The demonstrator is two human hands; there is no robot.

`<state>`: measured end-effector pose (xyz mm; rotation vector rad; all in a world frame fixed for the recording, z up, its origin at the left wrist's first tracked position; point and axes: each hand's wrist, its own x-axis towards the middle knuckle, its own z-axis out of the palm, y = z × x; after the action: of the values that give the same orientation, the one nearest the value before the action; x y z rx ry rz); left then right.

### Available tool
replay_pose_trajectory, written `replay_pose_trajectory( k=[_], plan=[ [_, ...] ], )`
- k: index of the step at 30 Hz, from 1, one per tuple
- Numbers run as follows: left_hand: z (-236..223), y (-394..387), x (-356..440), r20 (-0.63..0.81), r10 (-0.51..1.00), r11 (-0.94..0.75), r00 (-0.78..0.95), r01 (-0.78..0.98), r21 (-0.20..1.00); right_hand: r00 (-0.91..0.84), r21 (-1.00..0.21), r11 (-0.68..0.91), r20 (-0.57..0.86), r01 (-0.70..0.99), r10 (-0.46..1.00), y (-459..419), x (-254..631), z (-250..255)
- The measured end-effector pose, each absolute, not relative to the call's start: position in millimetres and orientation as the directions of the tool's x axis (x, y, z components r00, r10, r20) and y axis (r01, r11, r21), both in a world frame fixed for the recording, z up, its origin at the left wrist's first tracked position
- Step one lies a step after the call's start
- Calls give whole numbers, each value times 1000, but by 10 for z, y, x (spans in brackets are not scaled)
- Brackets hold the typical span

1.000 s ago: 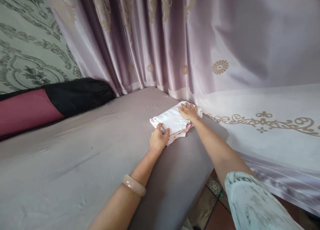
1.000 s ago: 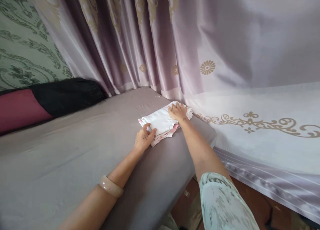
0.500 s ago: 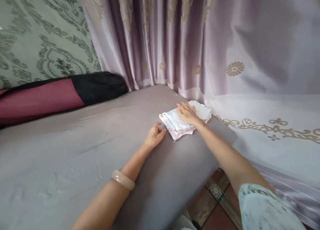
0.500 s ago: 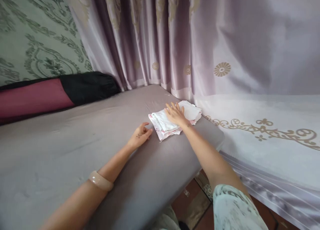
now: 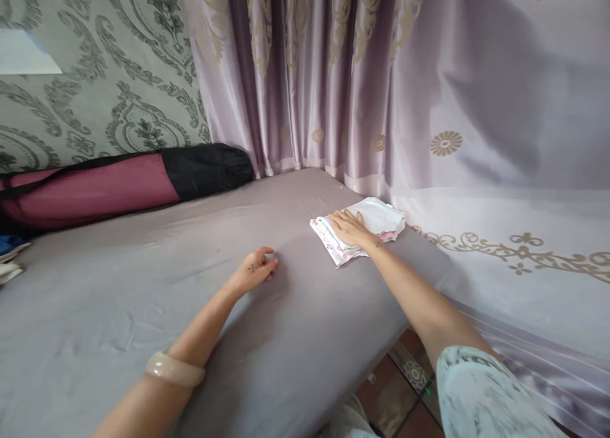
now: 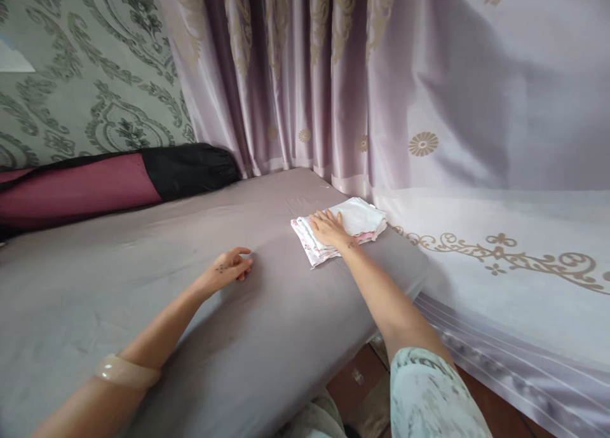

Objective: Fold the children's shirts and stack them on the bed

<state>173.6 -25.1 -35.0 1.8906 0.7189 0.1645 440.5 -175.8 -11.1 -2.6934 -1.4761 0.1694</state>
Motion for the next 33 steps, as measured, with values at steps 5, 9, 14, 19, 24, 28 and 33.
replay_pose_trajectory(
  k=[5, 9, 14, 19, 24, 28, 33],
  plan=[
    [-353, -238, 1653, -200, 546, -252, 814, 387, 887, 370, -132, -362, 39, 923, 928, -1704, 4085, -129],
    [-376, -236, 1649, -186, 525, -256, 831, 362, 896, 332, -102, -326, 47, 940, 942, -1695, 3985, -229],
    [-393, -226, 1651, -203, 531, -249, 822, 380, 891, 339, -81, -334, 69, 939, 938, -1692, 3973, -282],
    [-390, -221, 1652, -211, 533, -230, 819, 381, 896, 445, -220, -428, 33, 877, 895, -1681, 4156, -142],
    [-375, -229, 1667, -232, 536, -213, 811, 396, 893, 730, -157, -713, 126, 683, 672, -1736, 4478, -139],
    [-355, -248, 1666, -231, 537, -224, 811, 401, 888, 747, -143, -740, -5, 657, 664, -1756, 4551, -240],
    [-334, -233, 1657, -230, 519, -215, 823, 387, 897, 817, -84, -814, 116, 574, 564, -1978, 4647, -109]
  ],
)
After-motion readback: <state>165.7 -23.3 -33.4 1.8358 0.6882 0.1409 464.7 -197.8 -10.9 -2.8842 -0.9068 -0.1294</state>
